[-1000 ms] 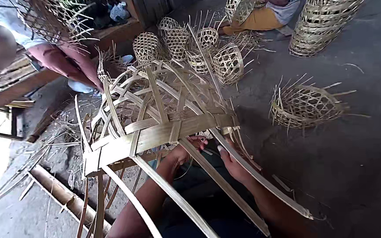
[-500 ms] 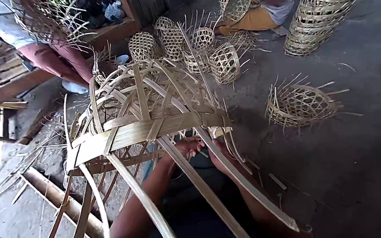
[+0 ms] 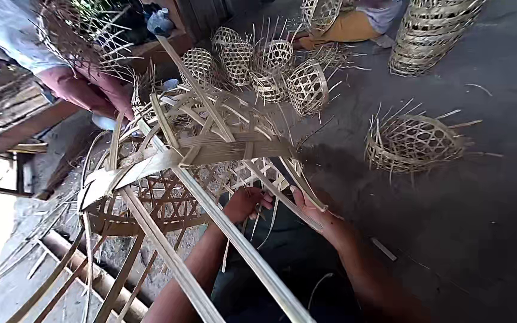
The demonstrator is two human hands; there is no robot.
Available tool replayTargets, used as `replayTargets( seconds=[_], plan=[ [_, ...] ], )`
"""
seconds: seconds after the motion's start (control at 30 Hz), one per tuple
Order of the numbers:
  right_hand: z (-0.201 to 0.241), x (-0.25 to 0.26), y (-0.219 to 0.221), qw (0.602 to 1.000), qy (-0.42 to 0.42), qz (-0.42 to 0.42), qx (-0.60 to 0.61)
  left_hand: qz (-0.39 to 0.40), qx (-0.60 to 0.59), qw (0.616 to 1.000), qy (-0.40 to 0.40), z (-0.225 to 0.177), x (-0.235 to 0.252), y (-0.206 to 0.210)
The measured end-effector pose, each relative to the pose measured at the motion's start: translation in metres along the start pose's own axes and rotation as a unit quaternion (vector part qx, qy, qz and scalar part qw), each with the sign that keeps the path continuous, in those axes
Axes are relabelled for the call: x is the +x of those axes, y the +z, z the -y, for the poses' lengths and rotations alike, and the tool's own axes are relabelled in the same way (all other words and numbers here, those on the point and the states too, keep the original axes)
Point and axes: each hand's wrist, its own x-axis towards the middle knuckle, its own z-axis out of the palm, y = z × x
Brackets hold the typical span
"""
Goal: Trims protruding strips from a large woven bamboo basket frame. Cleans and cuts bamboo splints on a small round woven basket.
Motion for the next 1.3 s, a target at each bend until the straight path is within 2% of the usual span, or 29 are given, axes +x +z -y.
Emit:
replayTargets(
  seconds=[0.17,0.3,0.37,0.47,0.57,0.6,0.7,0.8,0.87,0.97,1.03,1.1,1.13,1.23,1.3],
  plan=[
    [-0.011,0.001,0.009,1.0,0.011,-0.019,0.017,0.062,-0.051,0.994,-0.07,-0.018,-0.005,0.009],
    [-0.012,-0.005,0.012,0.998,-0.018,-0.043,0.041,0.088,-0.241,0.966,-0.019,0.014,0.01,0.026],
    [-0.017,-0.009,0.016,0.998,-0.018,-0.025,0.051,0.097,-0.297,0.95,0.0,0.029,0.016,0.027],
    [-0.031,-0.015,0.038,0.998,-0.009,0.013,0.066,0.135,-0.319,0.938,0.006,0.035,0.023,0.022],
    [-0.03,-0.019,0.058,0.998,-0.012,-0.036,0.051,0.153,-0.322,0.934,0.007,0.037,0.025,0.02],
    [-0.024,-0.017,0.055,0.999,0.001,-0.028,0.041,0.148,-0.324,0.934,0.005,0.034,0.023,0.02],
    [-0.015,-0.002,0.05,0.999,0.018,0.021,0.04,0.111,-0.24,0.964,-0.027,-0.001,0.005,0.029],
    [-0.018,0.021,0.052,0.996,0.017,0.052,0.066,0.181,-0.197,0.964,0.002,0.032,0.023,0.021],
    [-0.02,0.028,0.05,0.995,0.008,0.055,0.081,0.157,-0.207,0.965,0.013,0.041,0.025,0.024],
    [-0.017,0.021,0.042,0.995,0.009,0.043,0.087,0.124,-0.241,0.957,0.103,0.043,0.014,0.021],
    [-0.01,0.014,0.028,0.998,0.006,0.025,0.066,0.05,-0.217,0.967,0.122,0.03,0.002,0.008],
    [-0.003,0.007,0.016,0.999,-0.001,0.012,0.037,-0.035,-0.118,0.989,0.087,0.015,-0.006,-0.002],
    [0.001,0.003,0.011,1.0,-0.002,0.013,0.028,-0.046,-0.066,0.995,0.058,0.011,-0.007,-0.004],
    [0.01,-0.003,0.001,1.0,0.002,0.01,-0.016,-0.027,0.045,0.999,-0.015,-0.003,-0.004,0.0],
    [0.013,-0.007,-0.003,0.999,0.011,-0.007,-0.035,-0.002,0.059,0.998,-0.032,-0.013,-0.003,0.007]
  ],
)
